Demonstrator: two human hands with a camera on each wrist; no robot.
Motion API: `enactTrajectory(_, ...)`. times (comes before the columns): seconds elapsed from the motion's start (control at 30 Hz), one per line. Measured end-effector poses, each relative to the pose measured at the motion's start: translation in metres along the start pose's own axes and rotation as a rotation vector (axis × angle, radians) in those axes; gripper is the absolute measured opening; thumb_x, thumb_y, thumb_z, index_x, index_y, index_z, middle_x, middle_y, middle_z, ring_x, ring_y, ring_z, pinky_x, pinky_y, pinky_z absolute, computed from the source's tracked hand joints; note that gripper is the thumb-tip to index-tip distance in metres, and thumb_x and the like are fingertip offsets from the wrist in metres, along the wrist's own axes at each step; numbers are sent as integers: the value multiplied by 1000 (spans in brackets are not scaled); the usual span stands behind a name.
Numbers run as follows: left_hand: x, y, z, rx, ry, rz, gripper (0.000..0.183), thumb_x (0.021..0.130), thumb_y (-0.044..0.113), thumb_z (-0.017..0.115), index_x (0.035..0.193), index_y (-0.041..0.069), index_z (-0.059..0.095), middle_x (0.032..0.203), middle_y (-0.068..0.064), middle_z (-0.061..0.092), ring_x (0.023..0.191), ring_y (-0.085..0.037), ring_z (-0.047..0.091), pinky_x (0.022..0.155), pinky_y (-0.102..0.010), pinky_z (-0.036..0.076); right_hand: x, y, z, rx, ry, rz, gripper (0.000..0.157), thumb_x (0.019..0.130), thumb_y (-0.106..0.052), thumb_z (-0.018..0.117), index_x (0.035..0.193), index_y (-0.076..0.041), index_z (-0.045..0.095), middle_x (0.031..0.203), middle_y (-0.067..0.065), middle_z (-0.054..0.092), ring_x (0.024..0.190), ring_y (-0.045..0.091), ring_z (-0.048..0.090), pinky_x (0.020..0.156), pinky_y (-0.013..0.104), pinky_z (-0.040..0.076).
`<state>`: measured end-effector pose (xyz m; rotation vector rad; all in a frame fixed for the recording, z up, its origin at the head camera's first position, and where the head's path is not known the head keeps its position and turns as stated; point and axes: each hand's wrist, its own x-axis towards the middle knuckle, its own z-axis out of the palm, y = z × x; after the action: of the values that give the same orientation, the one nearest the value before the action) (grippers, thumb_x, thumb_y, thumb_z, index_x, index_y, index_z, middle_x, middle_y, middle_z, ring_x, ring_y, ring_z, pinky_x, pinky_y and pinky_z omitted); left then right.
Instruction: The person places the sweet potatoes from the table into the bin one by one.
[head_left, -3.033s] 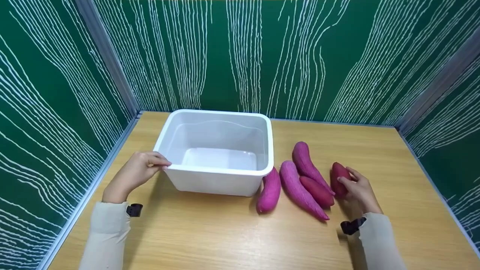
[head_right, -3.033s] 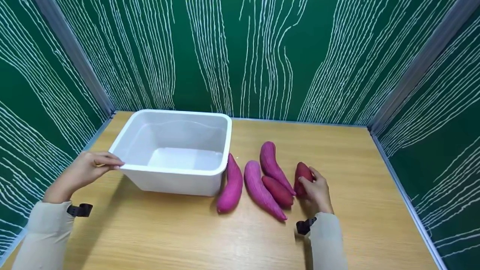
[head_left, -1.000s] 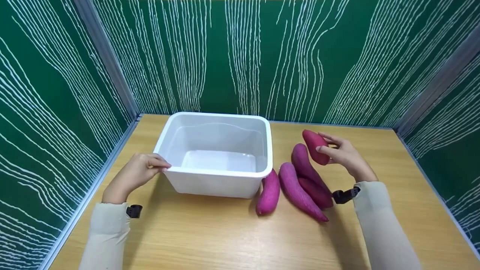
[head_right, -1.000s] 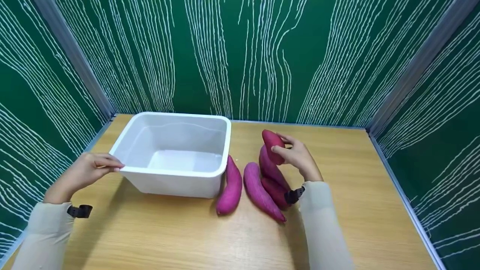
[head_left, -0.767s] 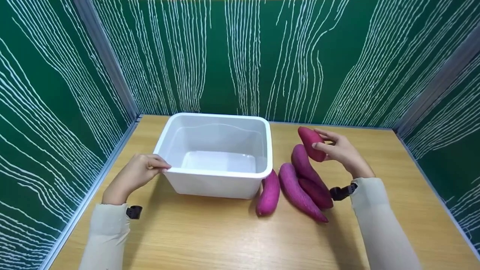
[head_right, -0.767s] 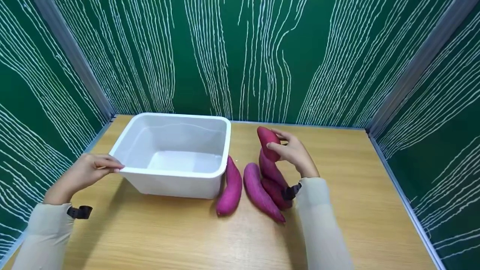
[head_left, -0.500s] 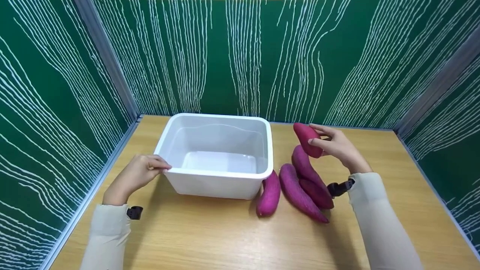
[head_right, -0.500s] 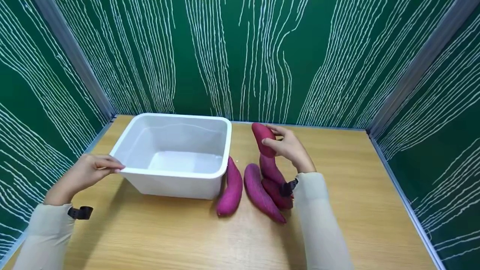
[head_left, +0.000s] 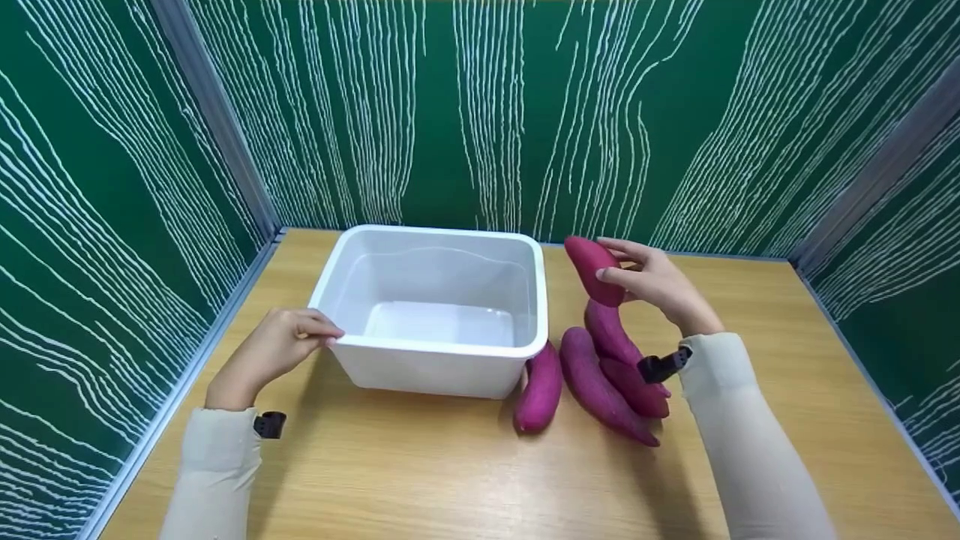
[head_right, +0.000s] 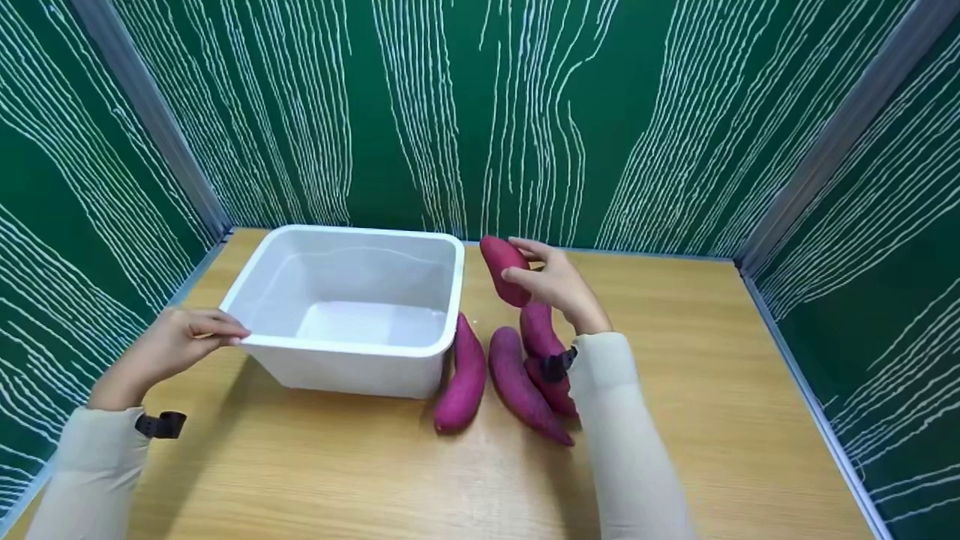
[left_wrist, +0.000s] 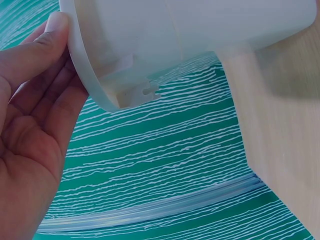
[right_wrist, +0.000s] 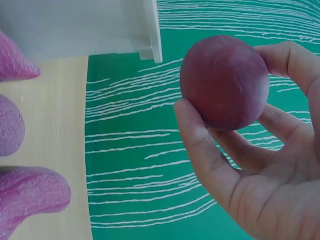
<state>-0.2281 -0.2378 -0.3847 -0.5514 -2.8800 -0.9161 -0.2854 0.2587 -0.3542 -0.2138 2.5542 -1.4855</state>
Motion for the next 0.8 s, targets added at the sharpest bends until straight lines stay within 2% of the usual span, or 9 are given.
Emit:
enactTrajectory(0.2,0,1,-1,-7,-14,-21,21,84,-4,68,100,7,76,106,-11,73,106,-34,66,92,-49,52,5,-6,5,-14,-1,-9,67,90,-33,67,148,-17,38,141,16,47,112,31,56,83,31,59)
enactTrajectory(0.67,0,1,-1,-24,-22,-23,22,85,-5,67,101,6,76,107,-11,72,107,-35,65,92,-50,51,14,-30,16,-25,-15,-3,65,90,-30,66,148,-20,38,140,15,47,114,31,56,79,27,59)
enactTrajectory(0.8,-1,0,-1,-22,-14,1,21,84,-5,68,100,6,76,104,-11,73,104,-34,66,91,-49,53,17,-35,19,-19,-26,-7,64,90,-28,66,148,-19,39,140,15,47,115,32,56,82,29,59)
